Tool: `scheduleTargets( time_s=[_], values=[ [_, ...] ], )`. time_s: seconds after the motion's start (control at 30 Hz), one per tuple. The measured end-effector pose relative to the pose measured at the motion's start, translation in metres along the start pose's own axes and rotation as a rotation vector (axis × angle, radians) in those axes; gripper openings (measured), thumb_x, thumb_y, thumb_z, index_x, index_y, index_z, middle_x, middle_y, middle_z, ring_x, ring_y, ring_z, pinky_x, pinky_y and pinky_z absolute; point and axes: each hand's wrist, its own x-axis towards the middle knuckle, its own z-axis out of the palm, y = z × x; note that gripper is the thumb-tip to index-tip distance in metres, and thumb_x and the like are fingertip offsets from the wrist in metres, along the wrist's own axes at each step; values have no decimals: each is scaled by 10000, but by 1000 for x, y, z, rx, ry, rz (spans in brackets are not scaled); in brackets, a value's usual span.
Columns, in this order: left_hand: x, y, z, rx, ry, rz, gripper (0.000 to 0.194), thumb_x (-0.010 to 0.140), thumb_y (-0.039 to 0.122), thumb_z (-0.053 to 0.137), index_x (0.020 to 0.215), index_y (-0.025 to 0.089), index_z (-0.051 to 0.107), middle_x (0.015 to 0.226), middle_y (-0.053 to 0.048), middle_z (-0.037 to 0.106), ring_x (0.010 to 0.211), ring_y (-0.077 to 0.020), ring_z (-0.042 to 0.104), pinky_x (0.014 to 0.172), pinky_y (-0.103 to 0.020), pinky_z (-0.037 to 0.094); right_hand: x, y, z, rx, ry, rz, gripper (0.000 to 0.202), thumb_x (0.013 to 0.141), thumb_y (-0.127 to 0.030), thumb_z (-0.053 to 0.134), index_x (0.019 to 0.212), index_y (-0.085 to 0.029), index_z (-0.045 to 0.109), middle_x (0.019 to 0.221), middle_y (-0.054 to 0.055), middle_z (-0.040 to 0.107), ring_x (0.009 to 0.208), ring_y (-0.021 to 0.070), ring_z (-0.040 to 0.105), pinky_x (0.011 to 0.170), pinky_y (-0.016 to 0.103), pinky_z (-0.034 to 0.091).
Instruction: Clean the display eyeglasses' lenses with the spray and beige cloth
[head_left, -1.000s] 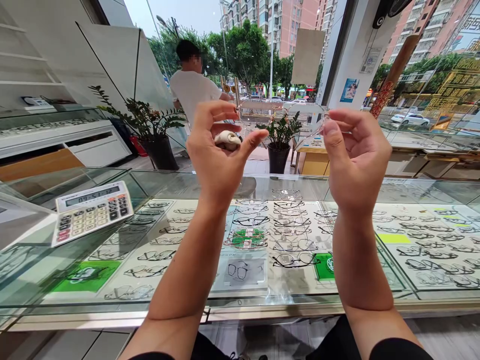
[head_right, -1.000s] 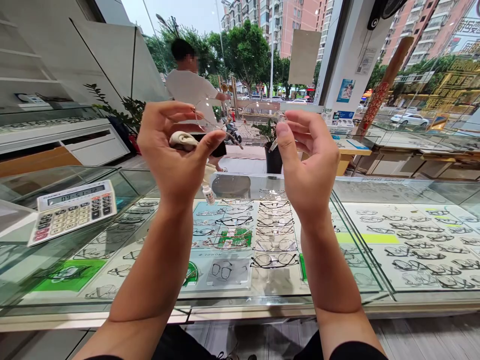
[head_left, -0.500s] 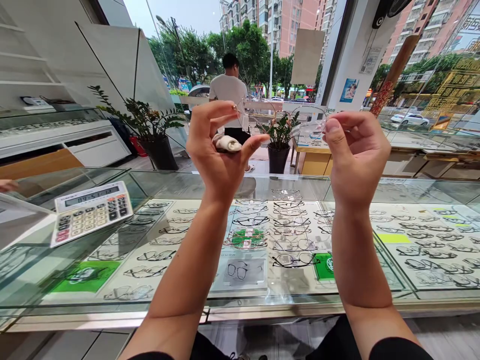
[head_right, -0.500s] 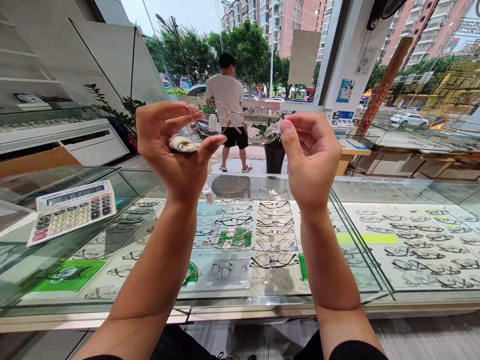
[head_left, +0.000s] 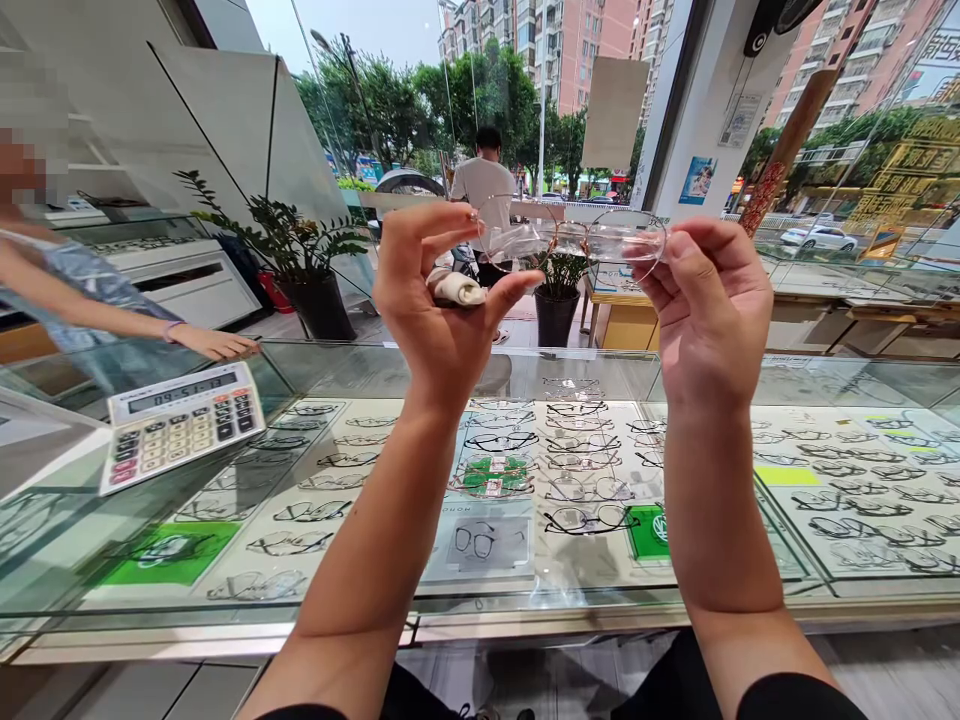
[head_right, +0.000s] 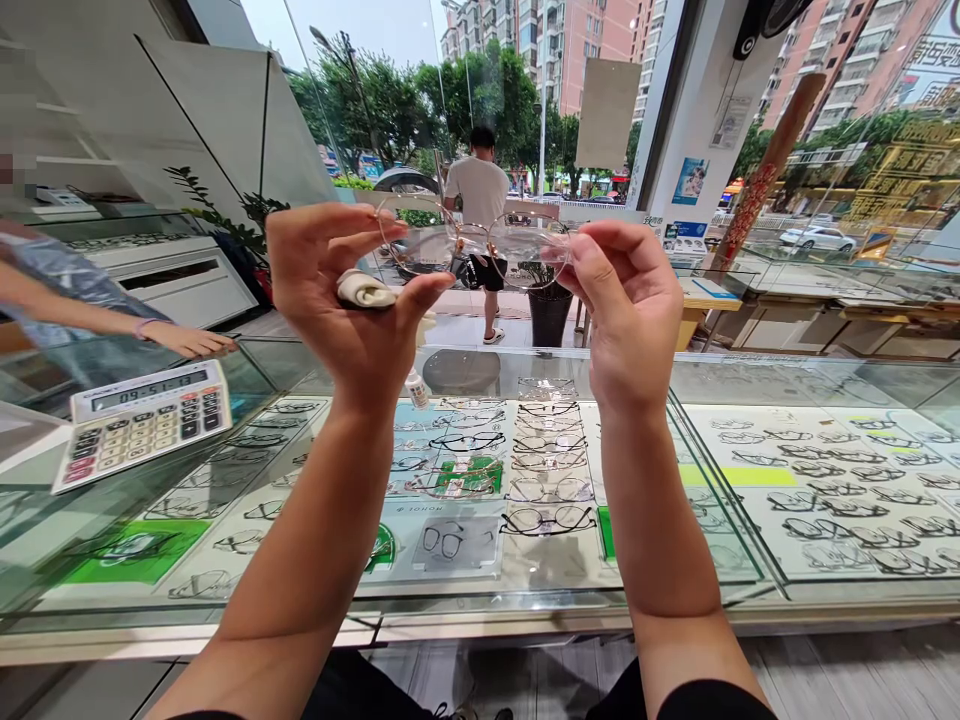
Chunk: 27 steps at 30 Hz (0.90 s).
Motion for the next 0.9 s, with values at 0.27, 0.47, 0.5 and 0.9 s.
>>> scheduleTargets(
  time_s=[0.27, 0.47, 0.5, 0.9],
  values=[
    [2, 0, 0, -297, -10, 28, 600, 836, 693, 895, 1232, 322, 639, 1204, -36, 650, 1155, -270, 708, 960, -489, 627, 3, 1, -3, 66, 37, 87, 269, 950, -529, 781, 1065, -293, 726, 1060, 23, 806, 1032, 235, 806, 989, 469, 682],
    [3, 19, 1, -572, 21, -355, 668, 667, 428, 1086, 1108, 268, 611, 1150, -33, 680, 1293, -284, 645, 1005, -380, 603, 4, -1, -5, 179, 3, 198, 235, 906, -483, 850, 1001, -300, 736, 994, -14, 778, 1026, 192, 785, 988, 378, 669],
    [2, 20, 1, -598, 18, -402, 670, 673, 408, 1085, 1114, 272, 600, 1165, -32, 687, 1334, -295, 630, 1017, -386, 602, 4, 1, -6, 179, -13, 208, 248, 901, -498, 854, 999, -304, 736, 998, -15, 780, 1030, 190, 783, 971, 366, 671],
    [-5, 33, 10, -972, -37, -750, 449, 817, 361, 987, 1080, 256, 640, 1085, -25, 724, 926, -156, 729, 479, -182, 359, 4, -3, -5, 260, -93, 215, 329, 942, -637, 746, 1005, -315, 721, 1036, 0, 809, 1090, 252, 806, 1054, 471, 653]
  ],
)
